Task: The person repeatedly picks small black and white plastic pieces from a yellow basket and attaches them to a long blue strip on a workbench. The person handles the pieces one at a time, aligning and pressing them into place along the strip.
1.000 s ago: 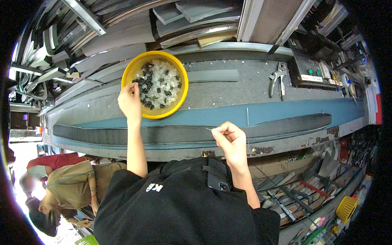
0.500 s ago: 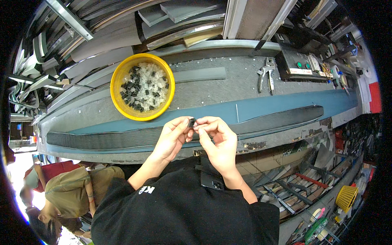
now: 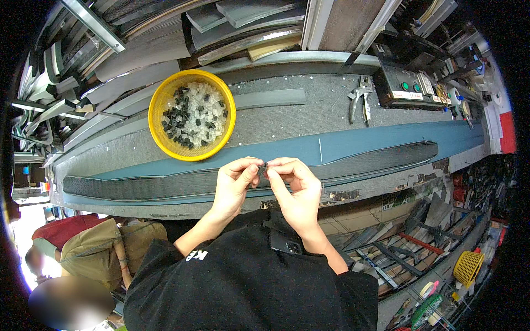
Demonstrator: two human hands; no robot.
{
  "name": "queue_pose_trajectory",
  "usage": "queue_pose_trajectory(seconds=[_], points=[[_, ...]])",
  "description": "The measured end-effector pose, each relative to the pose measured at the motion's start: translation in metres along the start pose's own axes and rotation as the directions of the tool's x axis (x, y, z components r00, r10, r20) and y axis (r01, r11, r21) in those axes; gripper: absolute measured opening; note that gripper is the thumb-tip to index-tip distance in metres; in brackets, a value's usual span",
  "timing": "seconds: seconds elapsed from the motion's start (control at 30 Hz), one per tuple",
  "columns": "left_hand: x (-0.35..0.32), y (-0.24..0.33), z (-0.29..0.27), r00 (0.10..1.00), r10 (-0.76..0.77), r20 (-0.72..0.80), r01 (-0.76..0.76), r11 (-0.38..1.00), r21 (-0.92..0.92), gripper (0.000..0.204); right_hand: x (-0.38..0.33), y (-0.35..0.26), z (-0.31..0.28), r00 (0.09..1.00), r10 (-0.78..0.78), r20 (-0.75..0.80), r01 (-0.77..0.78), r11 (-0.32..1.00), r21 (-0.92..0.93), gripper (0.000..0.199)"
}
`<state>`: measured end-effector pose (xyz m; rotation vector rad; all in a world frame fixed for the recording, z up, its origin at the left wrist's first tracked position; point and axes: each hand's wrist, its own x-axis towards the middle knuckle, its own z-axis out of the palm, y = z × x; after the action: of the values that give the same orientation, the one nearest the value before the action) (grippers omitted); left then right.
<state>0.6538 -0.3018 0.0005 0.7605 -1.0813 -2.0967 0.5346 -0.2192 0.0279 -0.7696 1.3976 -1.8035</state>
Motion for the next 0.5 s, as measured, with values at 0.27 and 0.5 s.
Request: queue_pose_trajectory(seconds=[0.27,0.5], points=[[-0.003,-0.006,0.007,0.999,0.028,-0.023,-0.029,0.998,-0.05,0.019,-0.002,0.002,0.002,0.988,-0.15,-0.022,0.145,0.977,-0.155,0.01],[-0.004,-0.008,0.012,0.99,-0.139,-0.03,0.126,0.952,-0.28,0.026,-0.006,0.007,0.006,0.978,-0.178,-0.11,0.167,0.981,-0.103,0.009]])
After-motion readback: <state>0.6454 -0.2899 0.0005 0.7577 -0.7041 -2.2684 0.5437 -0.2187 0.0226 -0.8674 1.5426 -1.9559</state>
